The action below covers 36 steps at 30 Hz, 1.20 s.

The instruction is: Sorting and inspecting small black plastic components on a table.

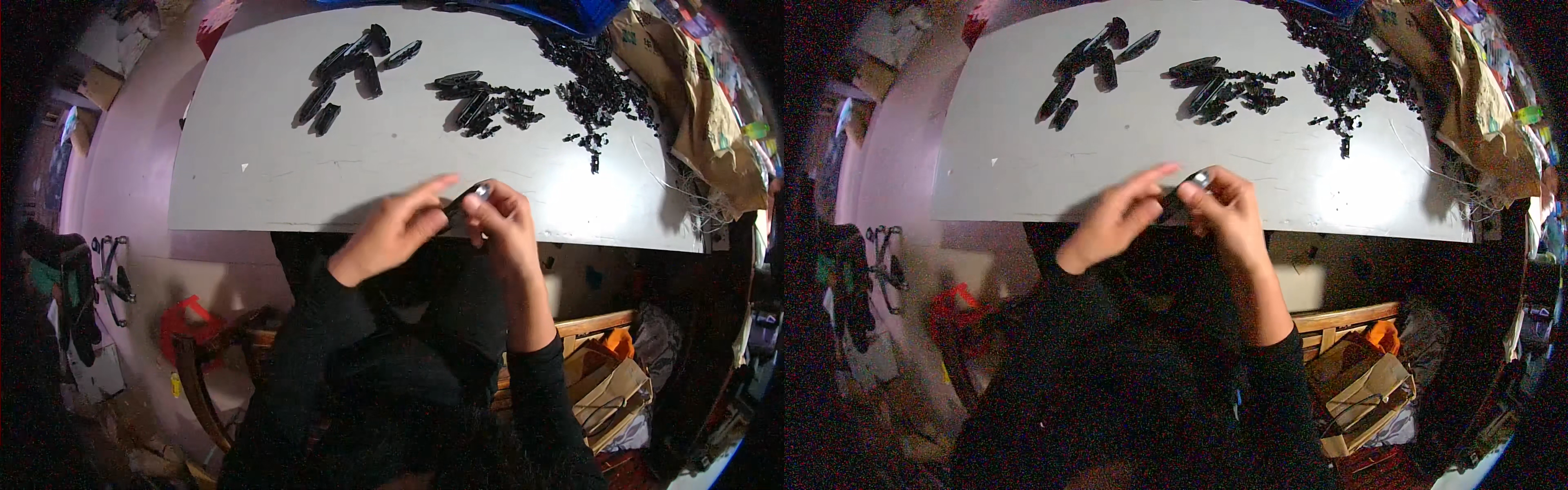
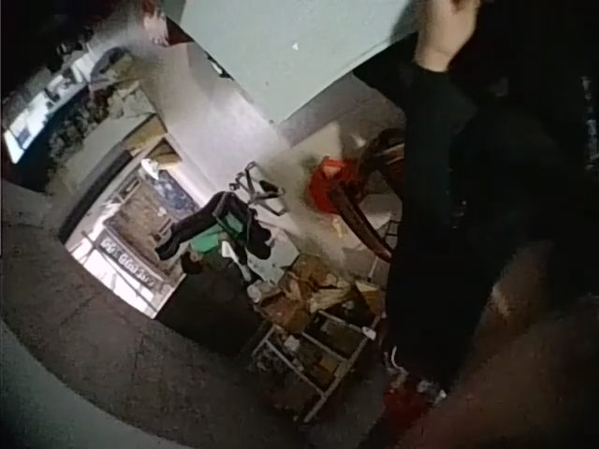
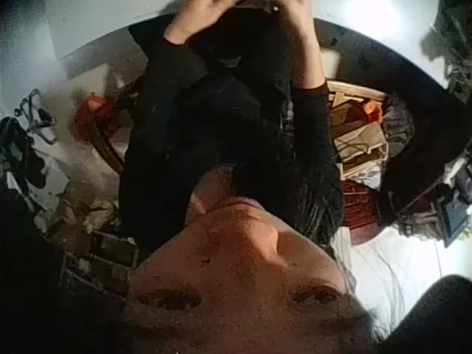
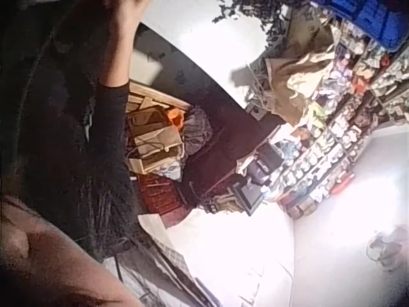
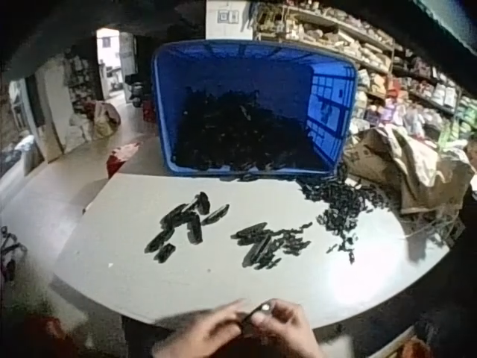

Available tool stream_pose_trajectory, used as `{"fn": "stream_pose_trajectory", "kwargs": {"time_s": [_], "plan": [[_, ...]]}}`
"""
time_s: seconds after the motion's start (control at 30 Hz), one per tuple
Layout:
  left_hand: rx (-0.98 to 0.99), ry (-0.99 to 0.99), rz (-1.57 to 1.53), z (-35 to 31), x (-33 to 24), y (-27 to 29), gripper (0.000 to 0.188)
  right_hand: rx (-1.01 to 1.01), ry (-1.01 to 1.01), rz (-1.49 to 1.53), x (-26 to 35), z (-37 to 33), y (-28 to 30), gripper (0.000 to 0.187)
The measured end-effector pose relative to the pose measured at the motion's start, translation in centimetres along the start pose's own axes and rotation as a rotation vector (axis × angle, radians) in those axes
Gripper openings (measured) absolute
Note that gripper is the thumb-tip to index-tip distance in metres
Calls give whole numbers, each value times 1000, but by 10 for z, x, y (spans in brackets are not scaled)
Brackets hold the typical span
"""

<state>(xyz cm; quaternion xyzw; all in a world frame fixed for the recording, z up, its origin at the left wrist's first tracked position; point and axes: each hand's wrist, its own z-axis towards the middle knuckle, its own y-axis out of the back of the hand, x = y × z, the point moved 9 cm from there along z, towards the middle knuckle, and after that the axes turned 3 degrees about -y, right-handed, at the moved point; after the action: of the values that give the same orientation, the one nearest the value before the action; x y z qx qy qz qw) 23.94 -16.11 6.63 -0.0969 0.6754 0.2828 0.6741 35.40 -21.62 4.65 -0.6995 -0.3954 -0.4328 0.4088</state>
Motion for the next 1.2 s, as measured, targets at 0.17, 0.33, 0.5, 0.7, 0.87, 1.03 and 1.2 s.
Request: {"fn": "stream_pose_trajectory", "kwargs": {"time_s": [0.17, 0.33, 0.5, 0.7, 0.87, 1.03, 1.2], "plan": [[-555, -259, 889, 2, -7, 96, 29, -159, 147, 260, 18, 32, 46, 10], [-568, -114, 1065, -15, 18, 110, 31, -350, 252, -371, 36, 65, 81, 15], [-684, 61, 1193, -54, 27, 154, 27, -340, 394, -858, 52, 77, 51, 18], [-676, -84, 1115, -32, 1, 156, 28, -340, 463, -1118, 58, 70, 25, 21], [-457, 39, 1103, -15, 35, 154, 17, -284, 418, -1063, 49, 70, 43, 18], [-636, 334, 1191, -45, 49, 204, 14, -221, 159, -691, 25, 59, 55, 11], [-670, -261, 1209, 13, 6, 185, 23, -9, -52, -28, 5, 45, 33, 7]]}}
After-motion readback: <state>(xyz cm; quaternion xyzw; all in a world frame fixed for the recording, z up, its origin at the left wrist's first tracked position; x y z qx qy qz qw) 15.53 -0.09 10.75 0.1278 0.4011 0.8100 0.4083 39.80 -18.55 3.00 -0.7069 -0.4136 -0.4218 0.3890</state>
